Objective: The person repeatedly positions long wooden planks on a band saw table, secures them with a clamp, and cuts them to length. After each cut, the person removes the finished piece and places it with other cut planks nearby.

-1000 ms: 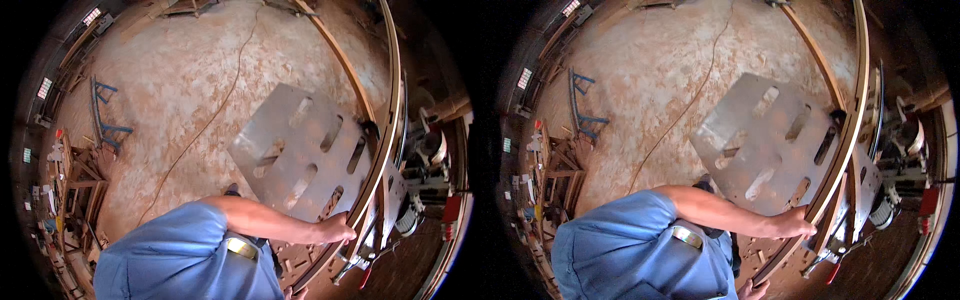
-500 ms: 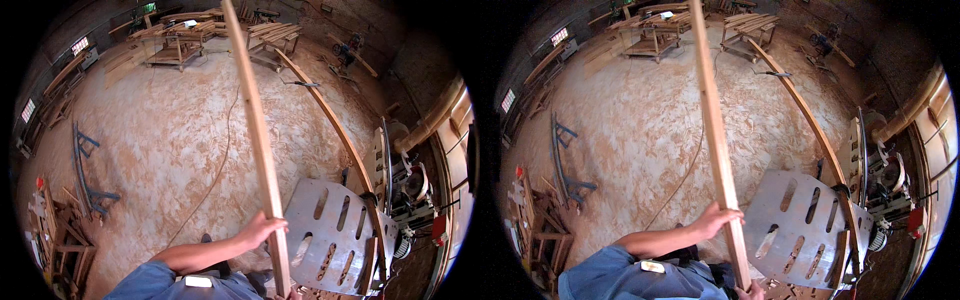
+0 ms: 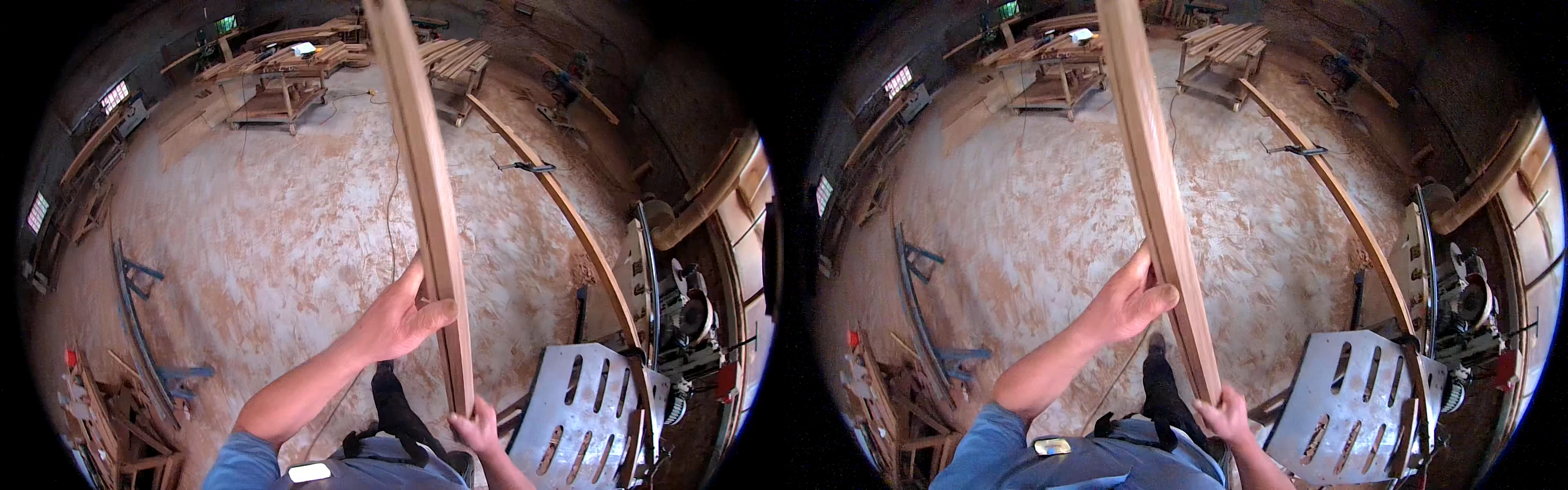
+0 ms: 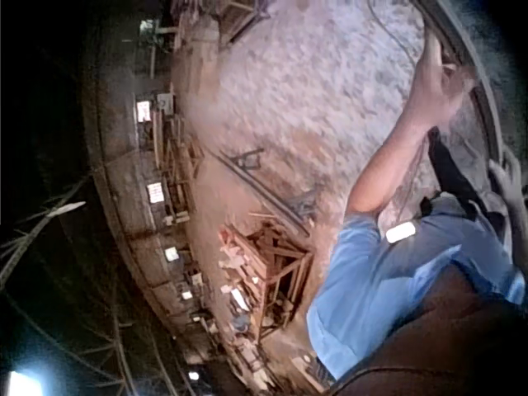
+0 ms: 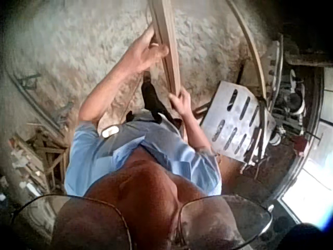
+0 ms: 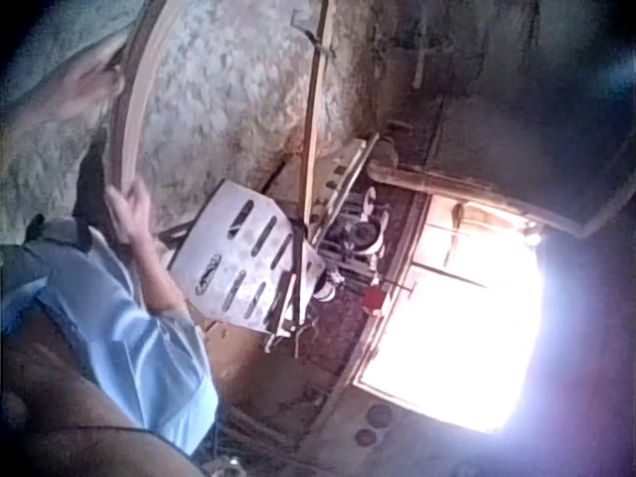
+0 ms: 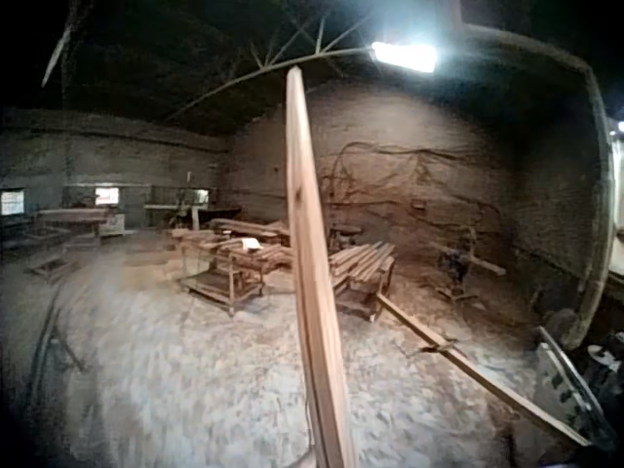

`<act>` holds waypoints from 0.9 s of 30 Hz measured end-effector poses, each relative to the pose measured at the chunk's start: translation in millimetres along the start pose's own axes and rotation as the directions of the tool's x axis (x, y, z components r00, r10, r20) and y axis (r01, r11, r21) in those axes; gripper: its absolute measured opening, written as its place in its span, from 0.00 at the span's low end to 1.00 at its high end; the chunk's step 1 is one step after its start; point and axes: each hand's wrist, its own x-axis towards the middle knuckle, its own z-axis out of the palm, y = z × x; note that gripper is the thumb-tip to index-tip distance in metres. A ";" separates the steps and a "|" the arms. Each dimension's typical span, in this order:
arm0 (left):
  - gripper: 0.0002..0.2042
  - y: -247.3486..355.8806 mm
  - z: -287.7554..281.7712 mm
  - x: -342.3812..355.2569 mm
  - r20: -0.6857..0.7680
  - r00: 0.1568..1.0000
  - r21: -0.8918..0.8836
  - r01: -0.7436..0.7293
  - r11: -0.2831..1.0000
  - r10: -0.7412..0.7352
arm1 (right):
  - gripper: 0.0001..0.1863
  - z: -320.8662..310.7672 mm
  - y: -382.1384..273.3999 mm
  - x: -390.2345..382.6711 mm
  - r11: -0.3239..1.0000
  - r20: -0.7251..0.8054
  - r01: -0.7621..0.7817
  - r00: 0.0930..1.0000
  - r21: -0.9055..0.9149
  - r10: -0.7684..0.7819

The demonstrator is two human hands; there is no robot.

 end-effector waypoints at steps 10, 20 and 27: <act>0.36 -117.1 -170.7 44.7 -0.279 0.944 0.155 0.224 0.962 -0.175 | 0.24 123.1 -197.9 331.1 0.743 0.155 0.667 0.741 -0.057 -0.654; 0.22 -182.6 -353.8 51.3 -0.645 0.754 0.607 0.605 0.515 -0.125 | 0.17 144.5 -273.6 574.8 0.449 0.194 -0.078 0.956 0.890 -0.218; 0.22 -208.5 -531.0 160.8 -0.560 0.767 0.607 0.637 0.476 -0.313 | 0.16 195.8 -298.0 744.9 0.411 0.281 -0.189 0.943 0.892 -0.178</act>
